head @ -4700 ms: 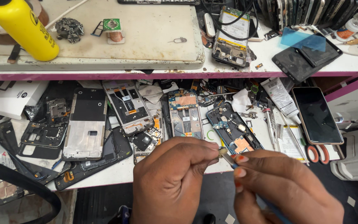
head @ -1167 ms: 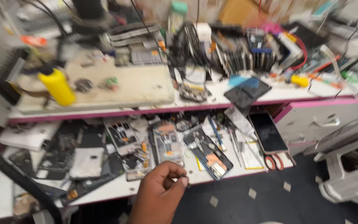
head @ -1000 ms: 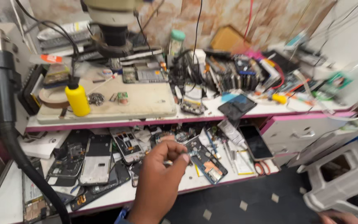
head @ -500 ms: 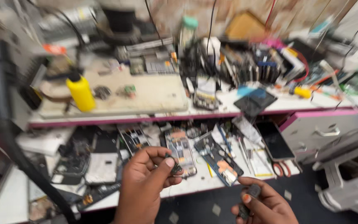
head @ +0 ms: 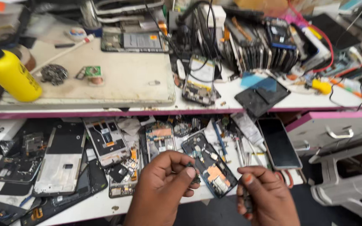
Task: The person disassembles a smartphone using a screwdriver and tweezers. They remove screws from the bottom of the device, detach a small circuit board, and use tweezers to separate a tiny component from the board.
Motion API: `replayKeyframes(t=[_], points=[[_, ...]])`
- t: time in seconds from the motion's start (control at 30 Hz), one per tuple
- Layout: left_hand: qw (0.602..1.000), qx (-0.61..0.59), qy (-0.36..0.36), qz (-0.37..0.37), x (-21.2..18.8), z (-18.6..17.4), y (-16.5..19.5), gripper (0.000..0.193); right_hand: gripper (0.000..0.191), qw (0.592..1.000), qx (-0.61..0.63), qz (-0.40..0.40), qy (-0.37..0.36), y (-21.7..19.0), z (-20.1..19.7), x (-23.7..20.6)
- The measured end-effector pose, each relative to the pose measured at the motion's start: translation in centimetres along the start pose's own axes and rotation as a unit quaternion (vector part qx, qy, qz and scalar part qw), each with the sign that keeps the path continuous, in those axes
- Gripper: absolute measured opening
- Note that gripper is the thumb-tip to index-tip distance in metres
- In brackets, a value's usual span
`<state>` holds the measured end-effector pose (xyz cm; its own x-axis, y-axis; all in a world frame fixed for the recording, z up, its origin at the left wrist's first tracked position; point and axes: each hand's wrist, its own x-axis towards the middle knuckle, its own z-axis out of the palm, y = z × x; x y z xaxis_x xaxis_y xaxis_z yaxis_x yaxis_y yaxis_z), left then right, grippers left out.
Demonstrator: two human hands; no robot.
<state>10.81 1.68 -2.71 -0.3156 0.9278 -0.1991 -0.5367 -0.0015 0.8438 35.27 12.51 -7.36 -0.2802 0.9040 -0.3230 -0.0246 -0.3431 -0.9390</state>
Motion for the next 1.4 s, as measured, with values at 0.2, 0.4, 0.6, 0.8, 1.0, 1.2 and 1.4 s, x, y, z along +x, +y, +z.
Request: replayKeyframes(t=[0.2,0.4,0.6,0.8,1.0,1.2,1.4], points=[[0.997,-0.056,0.038,-0.048,-2.4,-0.9,1.1,0.017,0.034,0.998,0.054,0.005,0.013,-0.3,-0.1,-1.1],[0.990,-0.037,0.138,-0.019,-3.7,-2.9,2.7,0.016,0.049,0.997,0.046,-0.007,0.069,-1.0,0.0,-0.9],[0.989,-0.009,0.149,-0.012,-4.0,-4.5,1.1,0.017,0.038,0.984,-0.103,-0.087,0.117,-3.8,1.4,-1.2],[0.991,-0.018,0.130,0.006,-3.5,-3.4,0.9,0.018,0.036,0.876,-0.360,-0.211,0.244,-6.2,2.7,-0.7],[0.993,0.113,0.043,0.007,-4.3,-3.0,-0.5,0.020,0.035,0.985,-0.159,-0.069,-0.008,-2.3,5.5,-4.1],[0.971,0.237,-0.020,0.022,-4.3,-3.1,-2.3,0.014,0.014,0.938,-0.272,-0.148,-0.153,-0.2,7.6,-5.4],[0.918,0.366,0.139,-0.068,-3.8,-2.2,1.1,0.054,0.013,0.969,-0.155,-0.164,-0.104,0.3,6.8,-5.2]])
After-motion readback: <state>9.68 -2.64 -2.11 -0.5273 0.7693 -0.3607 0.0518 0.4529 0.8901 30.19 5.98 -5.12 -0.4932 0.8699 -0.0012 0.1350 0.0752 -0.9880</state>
